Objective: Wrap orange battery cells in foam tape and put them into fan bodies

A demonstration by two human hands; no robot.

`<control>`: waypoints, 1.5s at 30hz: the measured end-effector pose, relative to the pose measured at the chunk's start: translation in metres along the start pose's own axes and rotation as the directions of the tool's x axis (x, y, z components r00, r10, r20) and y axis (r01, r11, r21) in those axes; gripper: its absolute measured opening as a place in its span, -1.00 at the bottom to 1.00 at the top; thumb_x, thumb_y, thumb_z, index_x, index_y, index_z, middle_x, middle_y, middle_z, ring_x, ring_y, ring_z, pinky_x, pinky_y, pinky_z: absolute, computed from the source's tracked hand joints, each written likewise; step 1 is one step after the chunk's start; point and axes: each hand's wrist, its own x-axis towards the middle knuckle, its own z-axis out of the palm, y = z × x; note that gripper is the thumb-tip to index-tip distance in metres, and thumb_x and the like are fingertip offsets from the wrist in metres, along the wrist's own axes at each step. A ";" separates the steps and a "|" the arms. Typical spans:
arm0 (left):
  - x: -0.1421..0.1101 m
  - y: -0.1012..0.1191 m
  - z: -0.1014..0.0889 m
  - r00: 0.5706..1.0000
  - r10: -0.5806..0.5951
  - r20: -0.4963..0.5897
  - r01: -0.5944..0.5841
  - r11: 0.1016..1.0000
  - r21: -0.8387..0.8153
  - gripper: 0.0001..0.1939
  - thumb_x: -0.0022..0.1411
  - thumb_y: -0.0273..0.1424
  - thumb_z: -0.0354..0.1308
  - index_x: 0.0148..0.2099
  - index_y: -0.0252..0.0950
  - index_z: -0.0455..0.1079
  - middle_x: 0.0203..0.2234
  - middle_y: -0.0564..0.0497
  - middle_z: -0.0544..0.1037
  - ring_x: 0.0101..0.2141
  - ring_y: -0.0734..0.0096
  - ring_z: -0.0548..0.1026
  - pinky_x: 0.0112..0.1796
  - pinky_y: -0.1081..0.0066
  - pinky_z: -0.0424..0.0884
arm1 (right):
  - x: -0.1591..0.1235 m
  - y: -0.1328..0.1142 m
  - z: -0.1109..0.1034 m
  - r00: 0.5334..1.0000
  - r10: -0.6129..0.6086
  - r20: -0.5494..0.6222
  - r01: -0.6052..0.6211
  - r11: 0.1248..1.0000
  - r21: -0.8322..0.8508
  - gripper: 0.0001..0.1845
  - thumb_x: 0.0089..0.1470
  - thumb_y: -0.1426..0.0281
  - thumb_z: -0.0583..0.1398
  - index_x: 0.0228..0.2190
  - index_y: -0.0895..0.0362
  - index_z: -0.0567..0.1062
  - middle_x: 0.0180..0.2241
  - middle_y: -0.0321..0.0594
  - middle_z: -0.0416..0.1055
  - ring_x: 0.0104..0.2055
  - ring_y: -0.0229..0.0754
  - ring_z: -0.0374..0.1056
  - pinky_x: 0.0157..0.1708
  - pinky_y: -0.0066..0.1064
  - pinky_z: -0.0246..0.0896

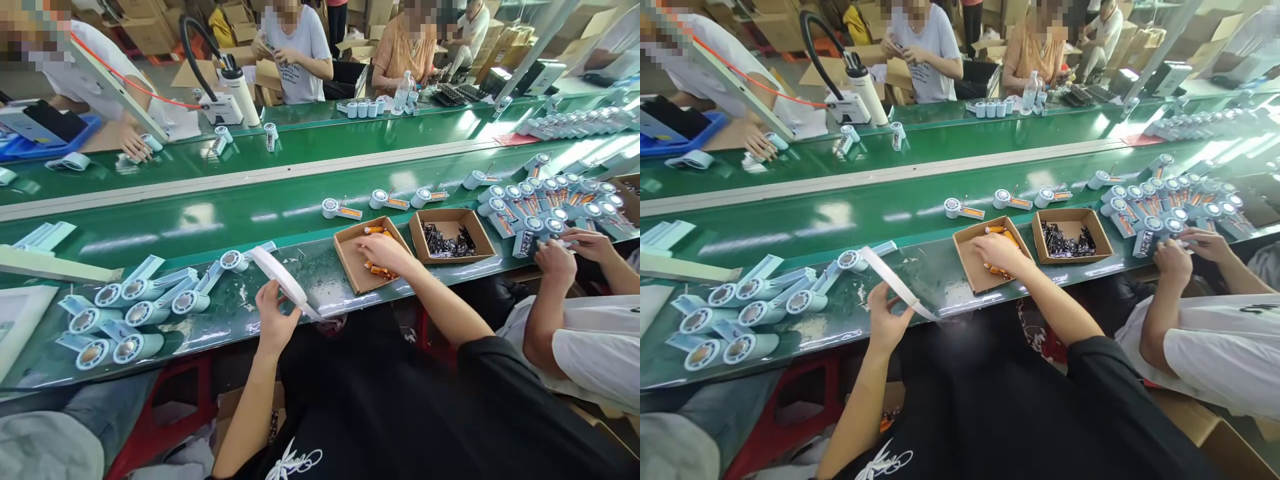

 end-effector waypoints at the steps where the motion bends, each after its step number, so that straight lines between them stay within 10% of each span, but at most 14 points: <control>1: -0.001 0.001 0.003 0.999 0.021 0.025 -0.022 1.000 0.016 -0.24 0.22 -0.41 0.32 0.40 -0.01 0.15 0.23 -0.16 0.32 0.35 -0.02 0.20 -0.07 0.20 0.69 | 0.013 0.012 -0.004 1.000 0.000 0.006 0.001 1.000 -0.021 -0.65 0.34 0.39 0.11 -0.01 0.09 0.66 0.03 0.00 0.61 0.15 0.09 0.45 0.17 -0.17 0.29; 4: -0.002 0.004 0.013 0.992 0.054 0.113 -0.066 0.993 0.101 -0.21 0.24 -0.46 0.29 0.42 0.00 0.10 0.25 -0.17 0.33 0.34 -0.04 0.22 0.02 0.09 0.65 | 0.041 0.035 -0.006 0.998 -0.057 0.033 0.058 0.998 -0.016 -0.79 0.19 0.48 0.22 -0.25 0.17 0.70 -0.16 0.10 0.62 0.07 0.16 0.44 0.12 -0.15 0.30; 10: -0.010 0.005 0.018 0.977 0.154 0.146 -0.182 0.962 0.205 -0.16 0.25 -0.51 0.25 0.46 0.00 0.02 0.23 -0.17 0.38 0.30 -0.12 0.24 0.15 -0.11 0.50 | 0.038 0.046 0.002 0.968 -0.022 -0.248 0.110 0.933 0.344 -0.58 0.37 0.30 0.06 0.12 0.17 0.52 0.01 -0.01 0.53 0.05 -0.05 0.46 0.14 -0.22 0.35; 15: -0.010 0.014 0.015 0.956 0.242 0.168 -0.283 0.914 0.290 -0.23 0.19 -0.59 0.25 0.40 -0.19 0.17 0.17 -0.21 0.45 0.24 -0.18 0.25 0.19 -0.16 0.38 | 0.001 0.017 0.014 0.899 0.239 -0.368 0.292 0.298 0.909 -0.59 0.18 0.00 0.32 -0.11 0.00 0.45 -0.18 -0.25 0.58 -0.16 -0.16 0.55 -0.06 -0.26 0.51; 18: -0.008 0.025 0.014 0.939 0.296 0.172 -0.337 0.892 0.303 -0.28 0.15 -0.63 0.25 0.34 -0.23 0.26 0.12 -0.20 0.51 0.22 -0.16 0.25 0.21 -0.13 0.32 | -0.025 -0.013 0.023 0.880 0.268 -0.393 0.357 0.176 0.917 -0.52 0.08 0.07 0.43 -0.05 -0.04 0.47 -0.11 -0.22 0.63 -0.06 -0.11 0.57 -0.01 -0.20 0.52; 28: -0.012 0.041 0.009 0.927 0.306 0.216 -0.364 0.871 0.330 -0.34 0.19 -0.67 0.22 0.32 -0.22 0.37 0.14 -0.14 0.55 0.19 -0.08 0.26 0.19 0.01 0.30 | -0.047 -0.041 0.018 0.788 0.270 -0.553 0.447 0.367 0.816 -0.58 -0.04 0.04 0.49 -0.24 0.01 0.62 -0.23 -0.21 0.56 -0.13 -0.08 0.51 -0.08 -0.20 0.49; 35: -0.013 0.048 0.002 0.883 0.404 0.240 -0.467 0.814 0.347 -0.39 0.20 -0.69 0.23 0.26 -0.19 0.47 0.09 -0.05 0.61 0.15 -0.03 0.25 0.14 0.11 0.36 | -0.055 -0.037 0.018 0.972 0.076 -0.220 0.190 0.288 0.939 -0.51 0.28 -0.14 0.16 -0.08 -0.03 0.30 -0.49 -0.45 0.28 -0.55 -0.28 0.20 -0.57 -0.46 0.17; 41: -0.010 0.049 -0.006 0.870 0.399 0.289 -0.489 0.774 0.403 -0.42 0.25 -0.66 0.25 0.27 -0.17 0.49 0.12 0.00 0.61 0.14 -0.01 0.28 0.18 0.11 0.30 | -0.067 -0.039 -0.002 0.960 -0.067 -0.271 0.249 0.639 0.728 -0.60 0.40 0.10 0.11 0.11 0.03 0.48 -0.14 -0.15 0.53 -0.13 -0.13 0.47 -0.07 -0.26 0.42; 45: -0.010 0.046 -0.009 0.863 0.385 0.329 -0.500 0.746 0.440 -0.34 0.26 -0.66 0.23 0.34 -0.12 0.44 0.17 0.04 0.58 0.16 -0.01 0.28 0.21 0.10 0.28 | -0.069 -0.044 -0.010 0.954 -0.057 -0.295 0.247 0.706 0.664 -0.65 0.38 0.21 0.16 0.07 0.04 0.60 -0.03 -0.15 0.63 -0.04 -0.10 0.55 0.01 -0.27 0.44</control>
